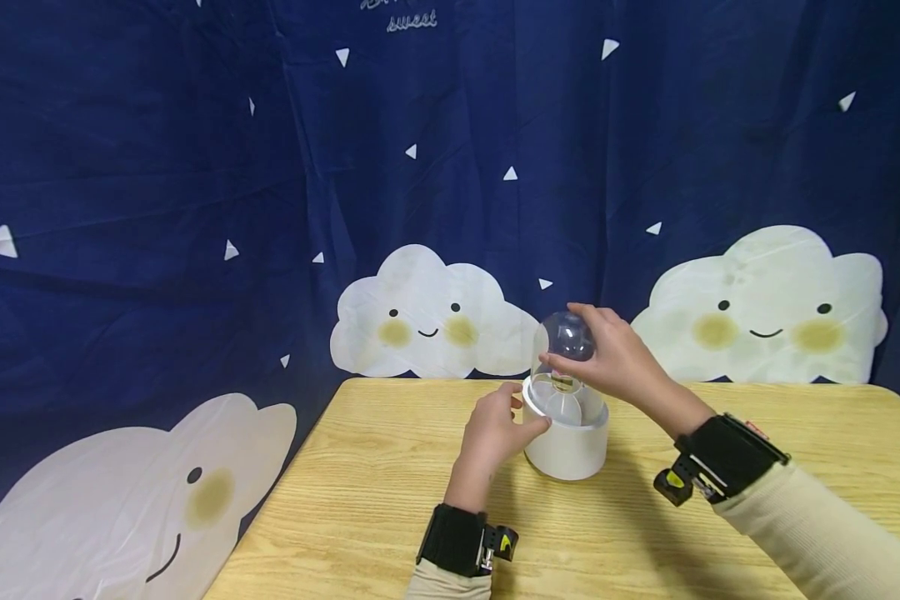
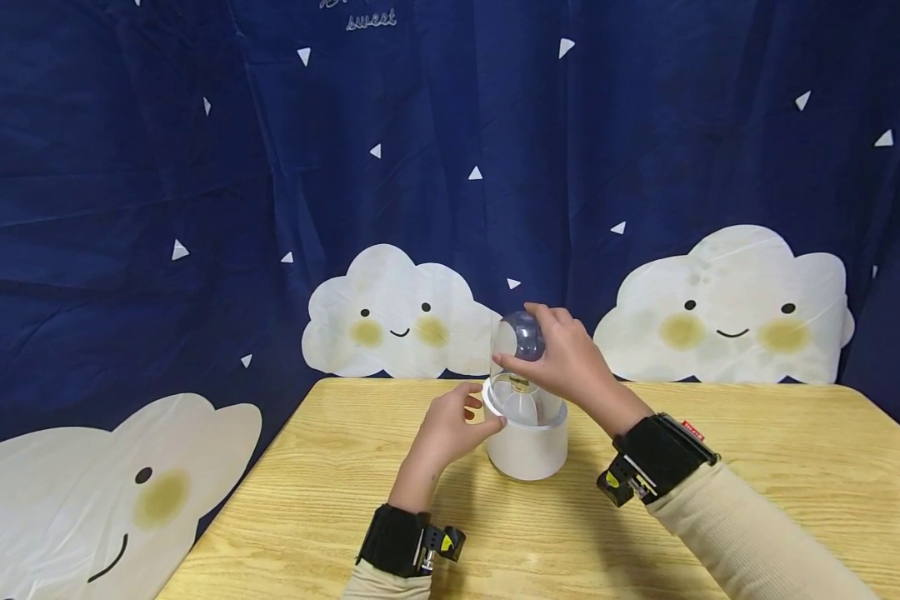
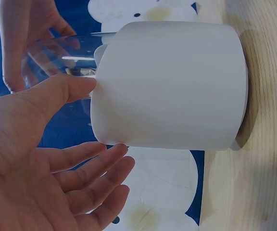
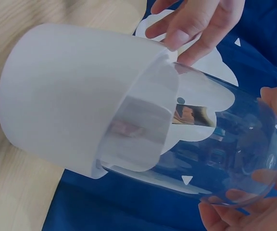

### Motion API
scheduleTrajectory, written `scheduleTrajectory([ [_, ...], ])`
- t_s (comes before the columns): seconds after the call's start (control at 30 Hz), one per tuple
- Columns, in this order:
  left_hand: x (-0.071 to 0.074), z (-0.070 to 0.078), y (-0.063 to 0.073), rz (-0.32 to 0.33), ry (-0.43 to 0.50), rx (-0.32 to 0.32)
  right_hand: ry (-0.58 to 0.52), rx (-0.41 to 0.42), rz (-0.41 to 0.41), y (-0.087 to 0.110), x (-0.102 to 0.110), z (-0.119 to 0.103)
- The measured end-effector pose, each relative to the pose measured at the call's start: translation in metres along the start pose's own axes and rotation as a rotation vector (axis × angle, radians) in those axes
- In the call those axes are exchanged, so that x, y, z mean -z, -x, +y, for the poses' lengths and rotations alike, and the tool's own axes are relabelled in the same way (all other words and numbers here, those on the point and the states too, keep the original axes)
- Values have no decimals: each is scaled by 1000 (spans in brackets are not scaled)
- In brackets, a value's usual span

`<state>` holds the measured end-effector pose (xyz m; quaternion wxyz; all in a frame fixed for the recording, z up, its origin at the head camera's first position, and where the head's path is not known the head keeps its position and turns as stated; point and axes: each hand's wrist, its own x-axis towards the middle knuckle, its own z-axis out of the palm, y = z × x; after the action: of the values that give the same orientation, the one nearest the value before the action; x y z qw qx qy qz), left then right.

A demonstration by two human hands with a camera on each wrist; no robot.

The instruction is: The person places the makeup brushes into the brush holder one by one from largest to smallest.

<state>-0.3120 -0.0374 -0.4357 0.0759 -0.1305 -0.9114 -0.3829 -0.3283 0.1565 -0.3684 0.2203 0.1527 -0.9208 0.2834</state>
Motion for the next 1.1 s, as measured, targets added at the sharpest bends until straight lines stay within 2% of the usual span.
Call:
scheduleTrajectory([
  [0.83, 1, 0, 2, -7, -7, 3, 34, 41, 28, 4, -7, -1],
  [0.93, 1, -1, 1, -5, -6, -7, 39, 31, 12, 4, -6, -3],
  [1.1, 3, -3, -1, 7, -17, -12, 79, -17, -59, 3, -2, -8],
])
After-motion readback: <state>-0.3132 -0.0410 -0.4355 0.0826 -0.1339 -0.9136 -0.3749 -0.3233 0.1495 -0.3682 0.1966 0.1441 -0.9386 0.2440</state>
